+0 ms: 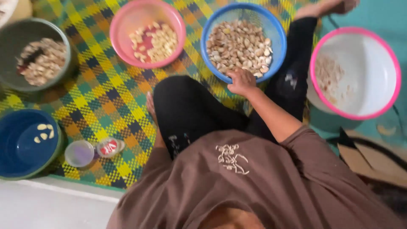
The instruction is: Manually peeling garlic cloves and sorting the peeled cloves and skins into separate bowls.
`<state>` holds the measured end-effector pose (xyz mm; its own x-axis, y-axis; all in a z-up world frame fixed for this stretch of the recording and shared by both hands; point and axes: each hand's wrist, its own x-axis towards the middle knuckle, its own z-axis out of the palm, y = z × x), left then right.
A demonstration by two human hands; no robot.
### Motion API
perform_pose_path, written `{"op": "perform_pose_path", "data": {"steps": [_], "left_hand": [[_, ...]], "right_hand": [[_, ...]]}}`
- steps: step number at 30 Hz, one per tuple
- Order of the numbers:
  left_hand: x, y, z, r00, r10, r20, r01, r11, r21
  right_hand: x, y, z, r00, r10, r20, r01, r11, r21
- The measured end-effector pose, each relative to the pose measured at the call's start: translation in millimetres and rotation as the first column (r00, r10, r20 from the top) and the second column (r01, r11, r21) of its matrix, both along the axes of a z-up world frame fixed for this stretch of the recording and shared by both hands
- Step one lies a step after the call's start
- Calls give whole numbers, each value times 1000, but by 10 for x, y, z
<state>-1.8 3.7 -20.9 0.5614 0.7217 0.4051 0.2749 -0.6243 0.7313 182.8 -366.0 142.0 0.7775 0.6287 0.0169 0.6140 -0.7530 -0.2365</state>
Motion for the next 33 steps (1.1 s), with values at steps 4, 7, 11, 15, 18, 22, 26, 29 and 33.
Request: {"op": "perform_pose_path", "data": {"steps": [4, 7, 11, 15, 18, 22, 26, 29, 33], "left_hand": [[-309, -346, -373, 1000, 11, 0, -11, 993, -121], [-441, -103, -474, 977, -65, 203, 93, 987, -132], [-260, -118, 441, 974, -36, 223, 62, 991, -114], [203, -391, 1428, 932, -137, 336, 137, 990, 24], [705, -634, 1624, 893, -245, 378, 245, 968, 48], [1356, -1393, 1931, 776, -472, 419, 524, 852, -11], [1877, -1680, 1276, 877, -476, 66, 431, 839, 332], [1888, -1866, 1078, 807, -591, -4, 576, 786, 224], [1914, -1911, 802, 845, -506, -174, 533, 825, 190]], "right_hand": [[-525, -418, -198, 986, 161, 33, -164, 973, 159], [-797, -620, -252, 962, 268, 45, -272, 945, 183], [-804, -766, -290, 951, 303, 54, -308, 932, 192], [-711, -762, -161, 944, 323, -75, -307, 936, 171], [-522, -714, -4, 886, 382, -263, -356, 924, 141], [-150, -647, 459, 703, 336, -627, -238, 942, 238], [435, -757, 116, 846, 225, -483, 20, 893, 450], [676, -949, -14, 737, 165, -655, 528, 464, 711], [820, -1064, -263, 457, 392, -798, 863, 22, 505]]}}
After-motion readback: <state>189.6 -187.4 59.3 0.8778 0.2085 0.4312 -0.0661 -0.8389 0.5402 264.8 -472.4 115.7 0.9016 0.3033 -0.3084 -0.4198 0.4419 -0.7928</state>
